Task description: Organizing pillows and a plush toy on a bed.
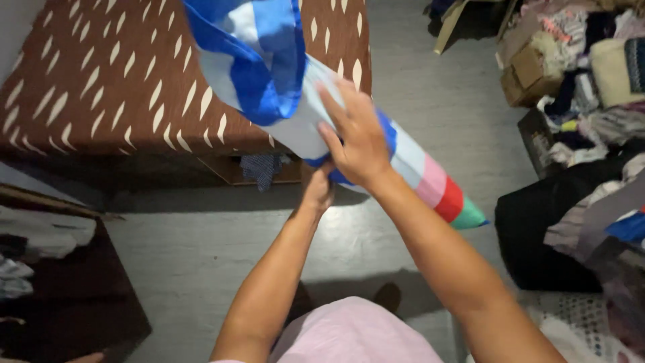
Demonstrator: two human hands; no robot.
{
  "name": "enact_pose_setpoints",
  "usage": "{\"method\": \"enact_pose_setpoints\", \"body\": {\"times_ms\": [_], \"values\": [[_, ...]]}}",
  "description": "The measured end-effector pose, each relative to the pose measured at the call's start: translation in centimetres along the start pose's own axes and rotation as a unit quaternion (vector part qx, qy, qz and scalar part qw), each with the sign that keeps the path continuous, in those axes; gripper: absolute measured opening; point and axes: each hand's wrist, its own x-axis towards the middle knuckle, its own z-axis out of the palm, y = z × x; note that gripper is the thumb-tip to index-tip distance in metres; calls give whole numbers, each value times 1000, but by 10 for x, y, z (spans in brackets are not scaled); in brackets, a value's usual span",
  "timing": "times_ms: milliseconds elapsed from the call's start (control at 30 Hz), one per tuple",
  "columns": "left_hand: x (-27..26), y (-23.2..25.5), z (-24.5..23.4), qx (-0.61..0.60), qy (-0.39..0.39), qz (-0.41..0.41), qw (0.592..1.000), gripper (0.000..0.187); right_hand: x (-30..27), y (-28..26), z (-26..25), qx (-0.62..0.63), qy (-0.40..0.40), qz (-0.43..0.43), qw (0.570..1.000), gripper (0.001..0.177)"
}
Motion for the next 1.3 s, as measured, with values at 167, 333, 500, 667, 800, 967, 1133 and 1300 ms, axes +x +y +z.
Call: {"method": "enact_pose_setpoints", "body": {"times_ms": [167, 333, 500, 667, 800, 967, 1133, 1300], "values": [[26, 35, -52, -91, 54, -16, 994, 49, -153, 110, 10, -22, 25, 150, 988, 57], [7, 85, -40, -53, 72, 29, 996, 49, -275, 227, 27, -103, -103, 426, 893, 48], [22, 58, -24, -50, 57, 38, 996, 51, -122, 124, 3, 13, 36, 170, 985, 55], [3, 74, 12, -75, 81, 15, 994, 53, -158, 118, 11, -18, -14, 122, 992, 60], [11, 80, -9, -21, 95, 137, 986, 58, -254, 175, 22, -156, -60, 353, 920, 53], [11, 77, -8, -81, 215, 130, 965, 65, -301, 190, 96, 149, -40, 490, 858, 36], [-1, 62, -6, -167, 278, 82, 943, 71, -196, 125, 109, 525, -129, 595, 595, 66], [-21, 53, -17, -225, 240, 5, 944, 79, -127, 100, 120, 782, 36, 469, 408, 78]]}}
